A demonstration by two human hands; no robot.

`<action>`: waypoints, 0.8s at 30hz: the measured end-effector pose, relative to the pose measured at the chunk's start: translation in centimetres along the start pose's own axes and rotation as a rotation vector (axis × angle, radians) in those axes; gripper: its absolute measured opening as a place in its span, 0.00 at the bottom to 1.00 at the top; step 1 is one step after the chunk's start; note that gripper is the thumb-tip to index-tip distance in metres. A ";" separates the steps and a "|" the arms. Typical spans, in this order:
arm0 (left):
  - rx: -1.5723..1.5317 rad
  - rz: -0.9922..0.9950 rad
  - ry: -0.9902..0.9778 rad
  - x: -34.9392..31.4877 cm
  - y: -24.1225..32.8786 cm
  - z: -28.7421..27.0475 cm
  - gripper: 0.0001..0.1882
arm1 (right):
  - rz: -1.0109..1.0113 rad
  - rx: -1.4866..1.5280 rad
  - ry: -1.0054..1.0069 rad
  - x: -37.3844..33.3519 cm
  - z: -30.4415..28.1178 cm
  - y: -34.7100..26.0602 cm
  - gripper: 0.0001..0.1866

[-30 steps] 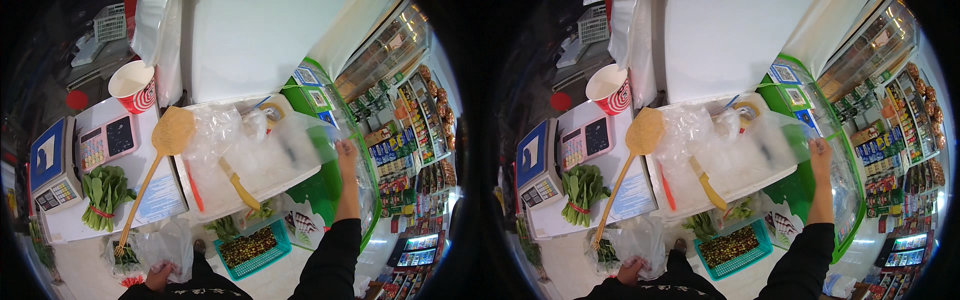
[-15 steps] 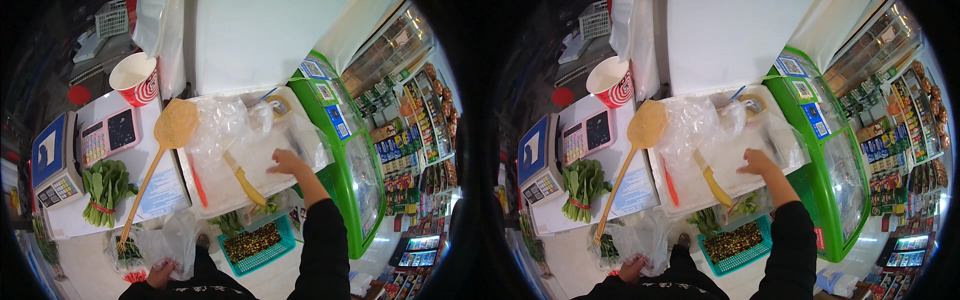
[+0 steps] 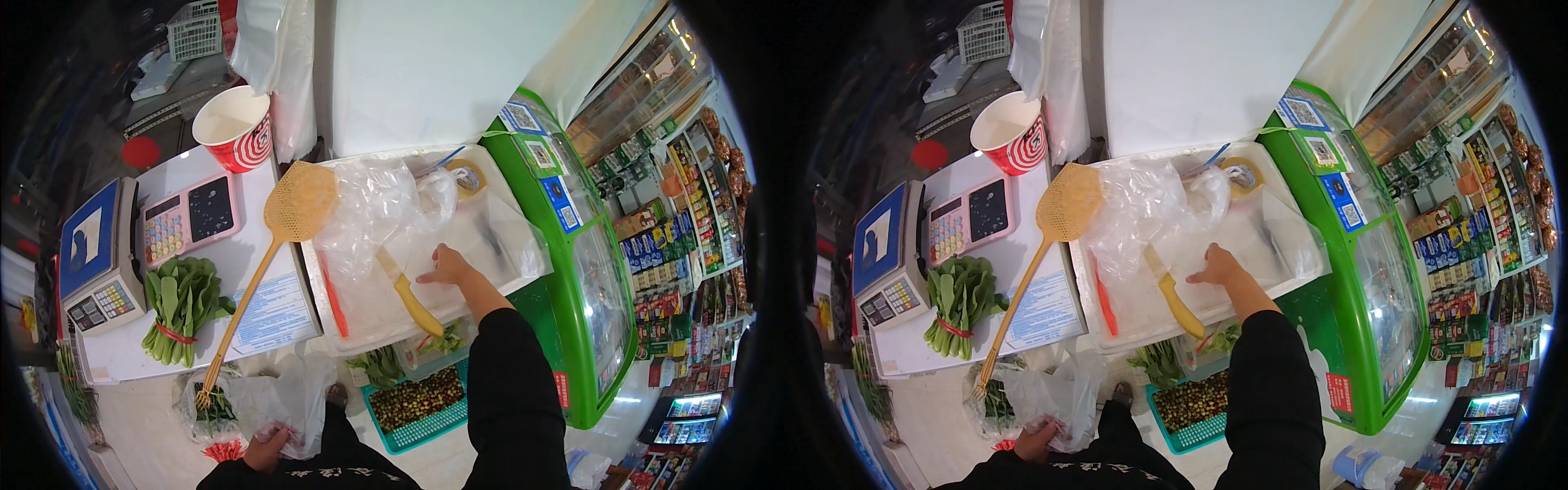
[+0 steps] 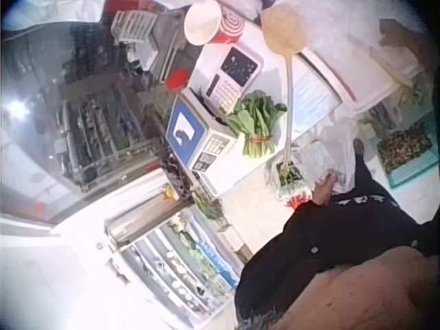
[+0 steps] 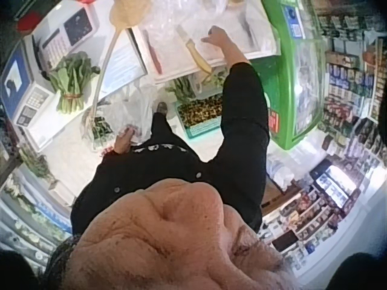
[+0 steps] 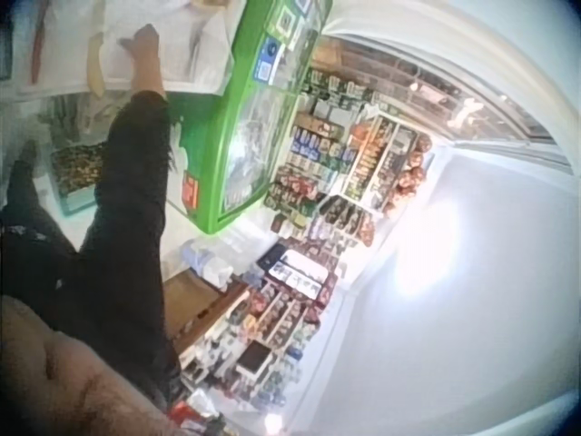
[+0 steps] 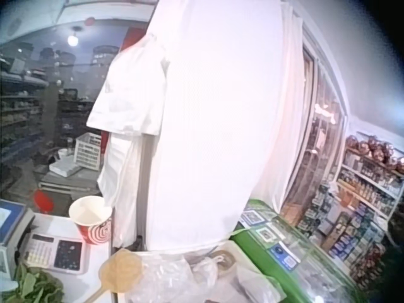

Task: The person gathers leafy green vegetables, ties them into a bundle with a red rubber band, places the bundle on a freezer, and then puts another bundle into a plastic bag.

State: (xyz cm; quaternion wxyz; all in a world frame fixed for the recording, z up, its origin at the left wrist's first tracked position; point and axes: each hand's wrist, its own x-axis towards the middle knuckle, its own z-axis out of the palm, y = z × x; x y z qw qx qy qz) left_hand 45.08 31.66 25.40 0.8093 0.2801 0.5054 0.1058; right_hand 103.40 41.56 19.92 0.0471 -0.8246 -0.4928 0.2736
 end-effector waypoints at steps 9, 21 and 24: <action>0.047 -0.011 -0.011 -0.1 0.7 -0.3 0.12 | -0.026 0.637 0.150 -1.2 -7.3 2.2 0.09; -0.020 0.005 -0.025 0.5 -0.1 -0.6 0.11 | 0.347 0.494 -0.335 -1.9 -2.9 3.8 0.17; -0.011 0.023 -0.004 0.1 -0.2 -1.0 0.11 | 0.214 -0.066 -0.065 -1.6 -0.7 0.4 0.20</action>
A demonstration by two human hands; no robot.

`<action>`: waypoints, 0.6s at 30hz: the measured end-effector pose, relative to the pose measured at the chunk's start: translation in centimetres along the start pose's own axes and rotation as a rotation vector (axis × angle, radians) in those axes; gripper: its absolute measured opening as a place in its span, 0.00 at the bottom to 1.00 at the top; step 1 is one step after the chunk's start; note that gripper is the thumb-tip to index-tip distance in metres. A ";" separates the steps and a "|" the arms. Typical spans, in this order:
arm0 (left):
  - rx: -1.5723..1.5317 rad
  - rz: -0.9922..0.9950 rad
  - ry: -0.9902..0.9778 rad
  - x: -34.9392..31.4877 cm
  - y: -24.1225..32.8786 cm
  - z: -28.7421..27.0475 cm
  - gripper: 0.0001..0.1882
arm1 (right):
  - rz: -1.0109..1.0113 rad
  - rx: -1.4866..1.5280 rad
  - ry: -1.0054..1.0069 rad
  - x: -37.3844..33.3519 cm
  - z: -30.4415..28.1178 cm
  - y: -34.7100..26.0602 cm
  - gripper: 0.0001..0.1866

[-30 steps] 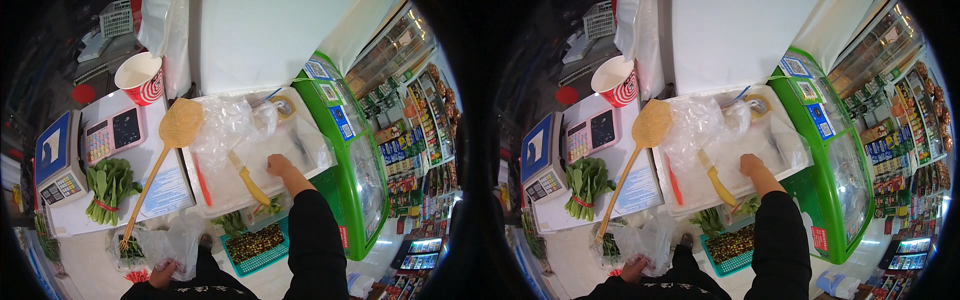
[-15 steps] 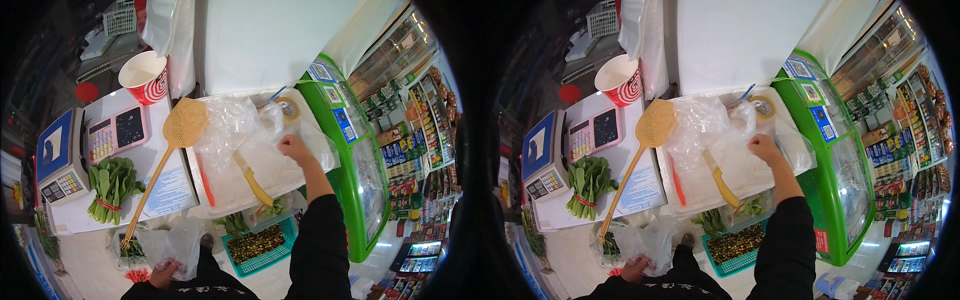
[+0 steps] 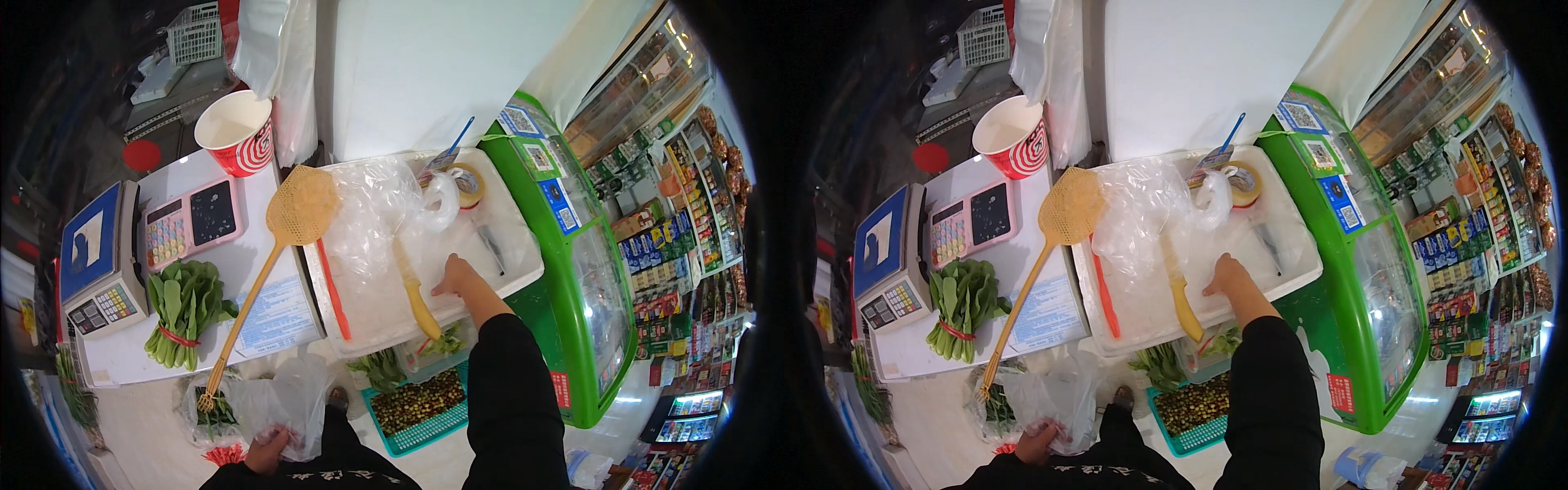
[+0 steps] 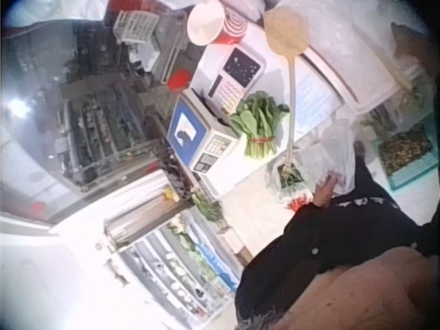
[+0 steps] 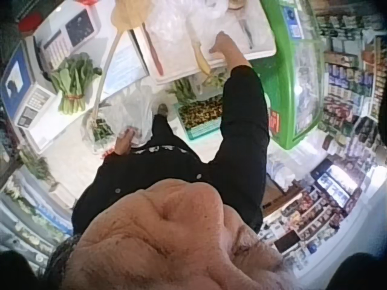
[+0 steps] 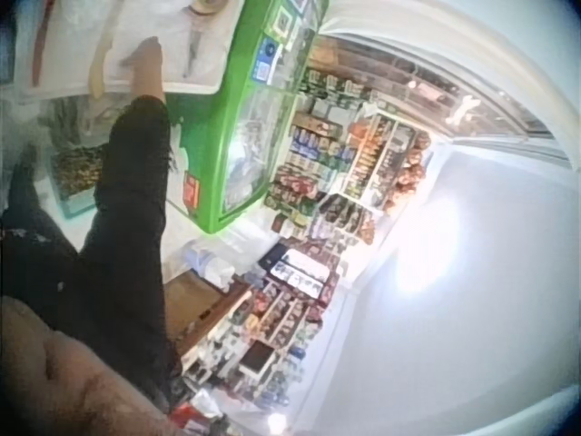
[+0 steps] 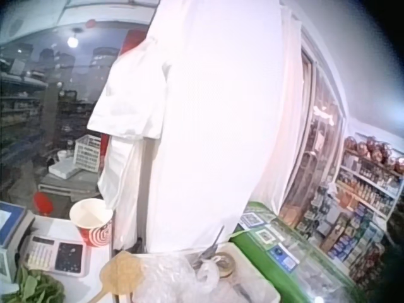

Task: The person gathers leafy green vegetables, ties them into a bundle with a red rubber band, places the bundle on a freezer, and then puts another bundle into a plastic bag.

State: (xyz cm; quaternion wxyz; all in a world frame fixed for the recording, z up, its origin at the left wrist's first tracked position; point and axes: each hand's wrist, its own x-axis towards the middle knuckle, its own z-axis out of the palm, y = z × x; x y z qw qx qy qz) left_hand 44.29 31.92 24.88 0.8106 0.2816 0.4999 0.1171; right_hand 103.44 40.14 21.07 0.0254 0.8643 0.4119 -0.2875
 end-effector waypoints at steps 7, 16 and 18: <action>0.078 -0.035 -0.014 -0.1 0.5 -0.1 0.13 | -0.167 -0.444 0.029 5.0 3.5 7.9 0.12; -0.045 -0.008 0.029 -1.4 0.3 0.2 0.13 | -0.029 1.120 0.454 -3.1 -12.1 6.5 0.06; -0.048 -0.006 0.024 -1.2 0.3 0.2 0.12 | -0.053 1.057 0.491 -3.6 -12.5 7.6 0.10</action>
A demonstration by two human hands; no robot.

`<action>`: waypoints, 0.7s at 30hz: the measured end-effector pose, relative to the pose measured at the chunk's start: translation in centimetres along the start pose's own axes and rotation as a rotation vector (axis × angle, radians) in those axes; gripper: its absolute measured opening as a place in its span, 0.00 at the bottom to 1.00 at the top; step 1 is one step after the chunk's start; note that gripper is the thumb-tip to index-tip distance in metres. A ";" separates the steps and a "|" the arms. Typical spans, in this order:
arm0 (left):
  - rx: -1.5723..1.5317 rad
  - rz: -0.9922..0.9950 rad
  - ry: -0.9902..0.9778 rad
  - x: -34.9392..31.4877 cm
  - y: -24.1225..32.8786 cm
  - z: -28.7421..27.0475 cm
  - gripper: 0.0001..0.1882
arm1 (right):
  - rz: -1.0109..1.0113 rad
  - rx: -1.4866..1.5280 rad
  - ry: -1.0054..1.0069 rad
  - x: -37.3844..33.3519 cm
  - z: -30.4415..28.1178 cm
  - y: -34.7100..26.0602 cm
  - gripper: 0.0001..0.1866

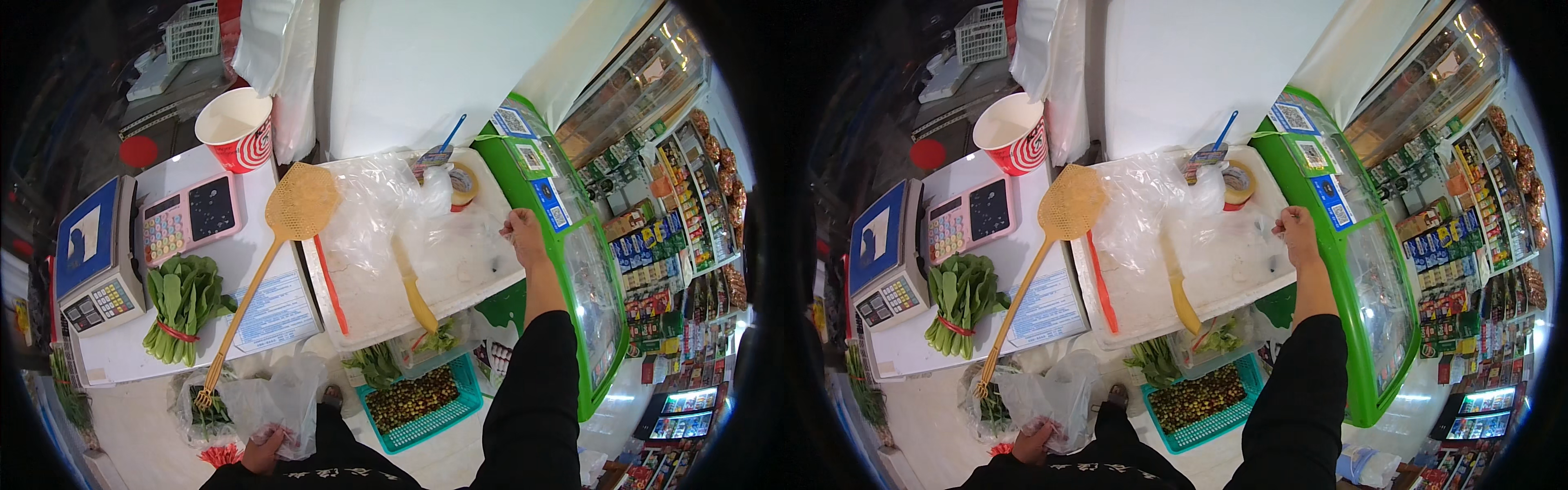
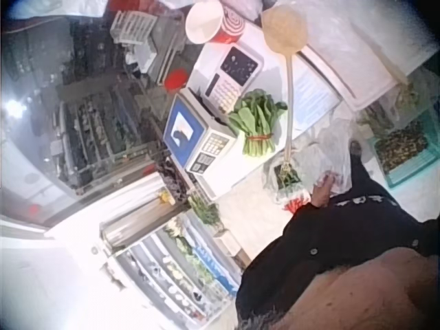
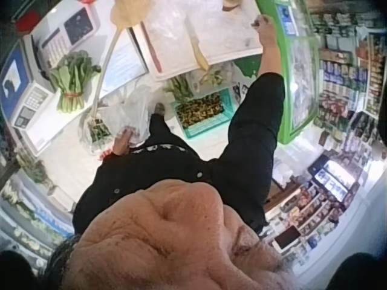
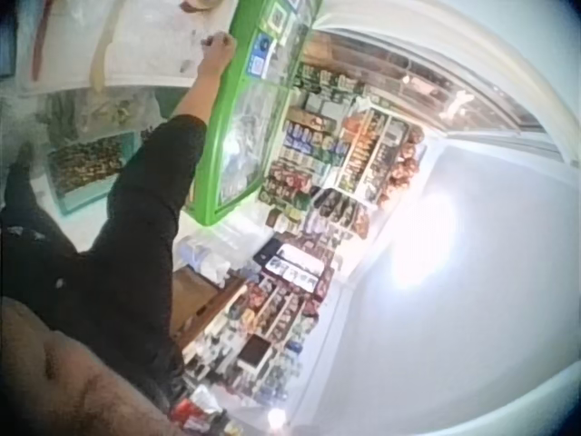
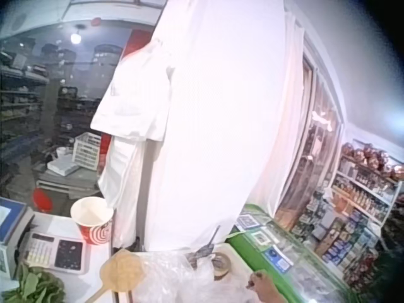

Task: The person gathers leafy green vegetables, ties them into a bundle with a red rubber band, places the bundle on a freezer, and then puts another bundle into a plastic bag.

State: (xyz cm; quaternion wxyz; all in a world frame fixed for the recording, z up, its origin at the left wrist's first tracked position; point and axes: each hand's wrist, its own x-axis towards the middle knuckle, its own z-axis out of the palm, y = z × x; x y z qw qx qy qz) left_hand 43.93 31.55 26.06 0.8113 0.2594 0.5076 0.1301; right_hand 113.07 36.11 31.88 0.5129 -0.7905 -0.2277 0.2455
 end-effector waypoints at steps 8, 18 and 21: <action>0.031 0.000 -0.021 1.0 -1.0 -0.9 0.12 | -0.008 -0.679 -0.079 1.6 2.1 1.9 0.35; 0.175 -0.032 -0.031 0.6 -0.7 -1.4 0.13 | -0.113 -0.618 0.138 8.7 14.0 4.5 0.26; 0.087 -0.016 -0.030 0.5 -1.4 -1.4 0.13 | -0.154 -0.035 0.239 8.8 10.0 4.2 0.19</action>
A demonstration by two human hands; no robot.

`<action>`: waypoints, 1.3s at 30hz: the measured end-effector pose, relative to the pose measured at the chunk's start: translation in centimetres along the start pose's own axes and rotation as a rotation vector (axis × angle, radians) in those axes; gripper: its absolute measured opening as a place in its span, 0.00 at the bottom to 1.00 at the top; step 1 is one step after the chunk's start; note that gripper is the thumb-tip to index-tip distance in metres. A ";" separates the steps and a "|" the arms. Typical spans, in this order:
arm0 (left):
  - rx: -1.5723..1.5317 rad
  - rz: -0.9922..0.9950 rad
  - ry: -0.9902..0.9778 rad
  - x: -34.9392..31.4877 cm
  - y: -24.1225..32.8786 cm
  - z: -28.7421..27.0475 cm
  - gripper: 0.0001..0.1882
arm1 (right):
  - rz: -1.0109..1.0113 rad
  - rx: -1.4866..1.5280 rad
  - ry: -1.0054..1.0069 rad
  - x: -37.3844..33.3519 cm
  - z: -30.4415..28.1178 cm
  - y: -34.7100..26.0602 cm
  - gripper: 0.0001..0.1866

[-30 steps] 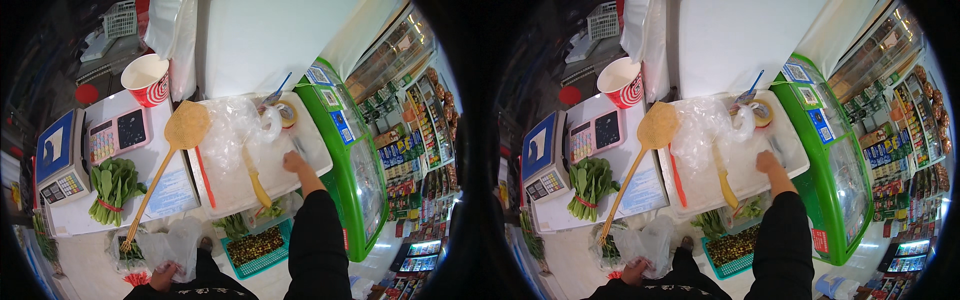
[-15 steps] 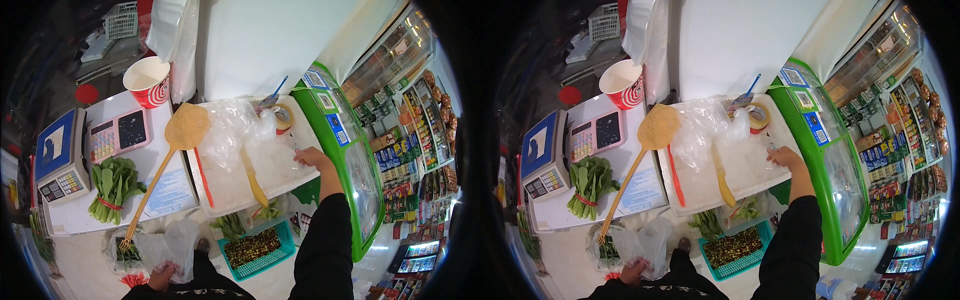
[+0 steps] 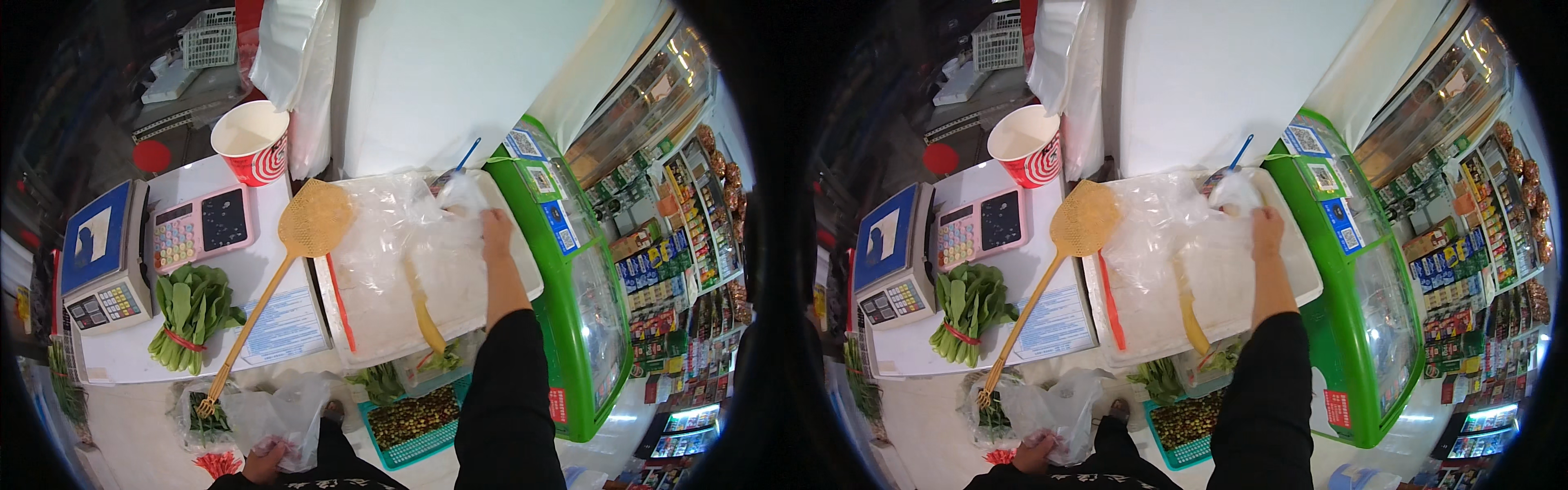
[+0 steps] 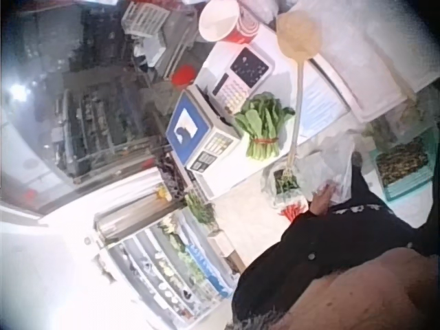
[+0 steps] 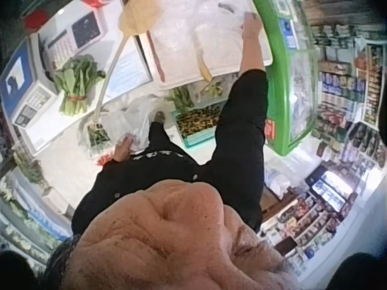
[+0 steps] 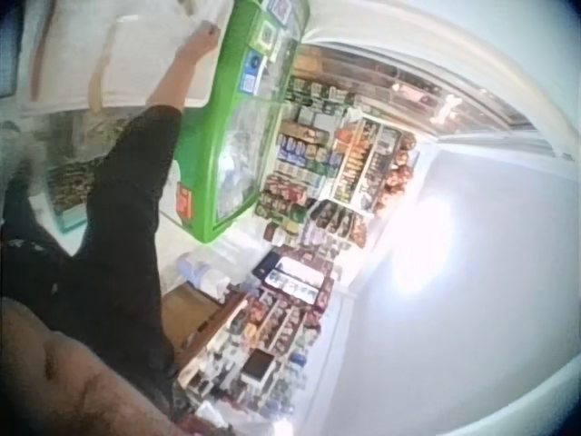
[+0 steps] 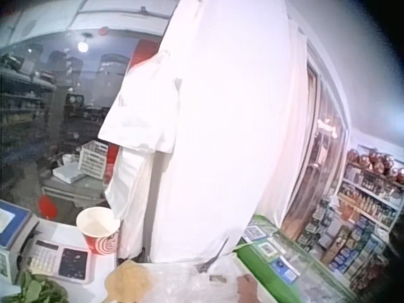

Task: The person gathers leafy green vegetables, ties them into a bundle with a red rubber band, places the bundle on a freezer, and then puts another bundle into a plastic bag.

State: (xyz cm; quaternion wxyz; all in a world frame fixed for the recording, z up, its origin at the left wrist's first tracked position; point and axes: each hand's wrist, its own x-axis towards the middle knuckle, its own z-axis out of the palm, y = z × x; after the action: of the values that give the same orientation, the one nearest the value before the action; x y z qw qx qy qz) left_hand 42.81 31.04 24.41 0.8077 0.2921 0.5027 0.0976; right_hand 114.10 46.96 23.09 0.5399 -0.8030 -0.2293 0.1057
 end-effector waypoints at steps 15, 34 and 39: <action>-0.070 -0.014 -0.005 0.5 0.5 0.1 0.12 | 0.043 -0.855 -0.439 -7.4 -8.4 -1.9 0.41; -0.027 -0.035 -0.008 0.0 1.3 0.7 0.12 | 0.029 -1.279 -0.640 -10.2 -8.0 -0.1 0.22; -0.069 -0.006 0.005 -0.3 0.9 0.2 0.11 | 0.020 -0.635 -0.446 -7.1 -11.7 -0.7 0.12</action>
State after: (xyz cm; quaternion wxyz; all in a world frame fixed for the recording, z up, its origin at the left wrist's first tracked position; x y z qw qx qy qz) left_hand 42.98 31.58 25.21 0.8164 0.2621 0.5020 0.1131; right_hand 112.63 34.18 27.77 0.2001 -0.8896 -0.3547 0.2068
